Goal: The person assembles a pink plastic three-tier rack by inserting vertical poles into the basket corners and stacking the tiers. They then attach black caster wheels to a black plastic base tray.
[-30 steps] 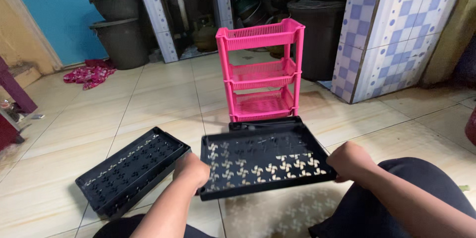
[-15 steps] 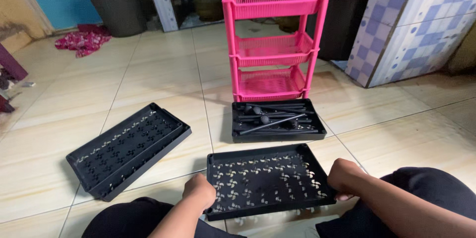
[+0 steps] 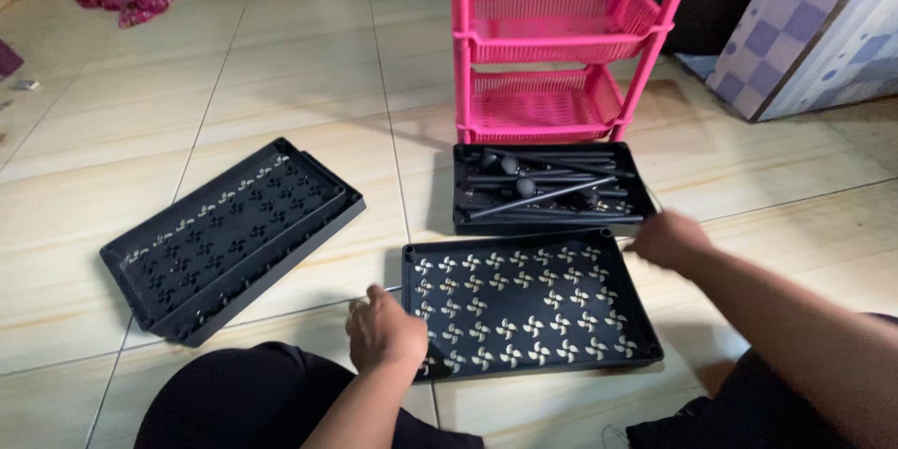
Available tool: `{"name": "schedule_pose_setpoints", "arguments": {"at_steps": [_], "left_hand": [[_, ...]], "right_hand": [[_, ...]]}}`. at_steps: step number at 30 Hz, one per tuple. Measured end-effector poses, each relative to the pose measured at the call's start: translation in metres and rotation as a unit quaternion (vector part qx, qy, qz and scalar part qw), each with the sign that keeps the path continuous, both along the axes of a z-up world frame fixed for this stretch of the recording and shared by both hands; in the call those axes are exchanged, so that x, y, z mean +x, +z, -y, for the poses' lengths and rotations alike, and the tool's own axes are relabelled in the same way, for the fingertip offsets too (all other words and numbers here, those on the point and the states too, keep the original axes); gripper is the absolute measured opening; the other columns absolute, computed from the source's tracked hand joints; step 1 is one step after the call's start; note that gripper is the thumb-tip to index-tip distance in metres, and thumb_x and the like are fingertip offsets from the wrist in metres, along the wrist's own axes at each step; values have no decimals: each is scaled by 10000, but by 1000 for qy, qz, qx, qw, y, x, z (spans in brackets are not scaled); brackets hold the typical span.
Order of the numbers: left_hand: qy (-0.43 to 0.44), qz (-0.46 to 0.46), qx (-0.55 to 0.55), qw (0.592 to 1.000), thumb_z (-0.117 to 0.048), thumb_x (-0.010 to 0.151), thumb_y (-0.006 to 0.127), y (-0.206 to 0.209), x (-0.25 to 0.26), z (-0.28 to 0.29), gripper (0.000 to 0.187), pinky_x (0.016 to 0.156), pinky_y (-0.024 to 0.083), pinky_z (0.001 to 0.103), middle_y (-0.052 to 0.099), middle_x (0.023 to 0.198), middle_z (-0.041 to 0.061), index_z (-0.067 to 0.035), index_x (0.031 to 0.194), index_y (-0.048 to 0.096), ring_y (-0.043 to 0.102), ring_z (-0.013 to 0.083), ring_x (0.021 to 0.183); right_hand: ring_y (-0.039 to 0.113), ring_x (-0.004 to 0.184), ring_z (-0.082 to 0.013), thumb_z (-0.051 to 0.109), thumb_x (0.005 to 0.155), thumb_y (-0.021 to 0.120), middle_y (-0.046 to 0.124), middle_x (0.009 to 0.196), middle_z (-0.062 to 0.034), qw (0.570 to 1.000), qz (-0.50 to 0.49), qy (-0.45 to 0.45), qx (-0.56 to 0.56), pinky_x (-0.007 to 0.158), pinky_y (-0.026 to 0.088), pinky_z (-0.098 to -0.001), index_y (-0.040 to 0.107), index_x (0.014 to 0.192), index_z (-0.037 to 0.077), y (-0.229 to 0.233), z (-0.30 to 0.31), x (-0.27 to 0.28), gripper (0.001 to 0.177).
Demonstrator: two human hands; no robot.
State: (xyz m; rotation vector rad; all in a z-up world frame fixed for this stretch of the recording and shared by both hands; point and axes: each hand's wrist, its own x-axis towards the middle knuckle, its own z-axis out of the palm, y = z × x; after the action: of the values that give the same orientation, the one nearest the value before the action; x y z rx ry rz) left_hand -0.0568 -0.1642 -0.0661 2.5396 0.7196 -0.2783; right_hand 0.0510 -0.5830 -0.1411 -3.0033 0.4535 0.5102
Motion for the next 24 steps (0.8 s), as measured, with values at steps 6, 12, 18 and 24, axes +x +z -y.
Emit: {"name": "schedule_pose_setpoints", "arguments": {"at_steps": [6,12,18,24], "left_hand": [[-130,218,49,966,-92,807,730,-2,3,20,297,993,484,464,596,1162,155,-91,1077,606,577,339,1158],[-288,287,-133,904,-90,841,721,-23,8,49,128,857,527,445,673,953,117,-63,937,640,665,307,983],[-411,73,-275,866,-273,816,814,-25,-7,83,299,827,544,407,687,1003,87,-69,981,670,700,281,983],[-499,74,-167,847,-187,760,852,-32,-26,111,409,931,497,437,657,1103,101,-81,1102,655,600,310,1124]], "right_hand": [[769,863,-292,580,777,838,791,958,-152,990,104,-86,50,784,604,-404,797,932,31,35,-30,63,572],[724,1038,-342,509,698,932,744,1131,-204,979,148,-101,94,887,580,-422,680,1166,-17,5,-40,85,748],[689,1124,-327,364,650,969,722,1211,-179,966,183,-126,133,956,556,-422,657,1215,36,-10,-34,93,724],[727,995,-283,349,736,907,733,1075,-139,946,234,-135,180,875,587,-409,672,1292,87,2,-29,78,657]]}}
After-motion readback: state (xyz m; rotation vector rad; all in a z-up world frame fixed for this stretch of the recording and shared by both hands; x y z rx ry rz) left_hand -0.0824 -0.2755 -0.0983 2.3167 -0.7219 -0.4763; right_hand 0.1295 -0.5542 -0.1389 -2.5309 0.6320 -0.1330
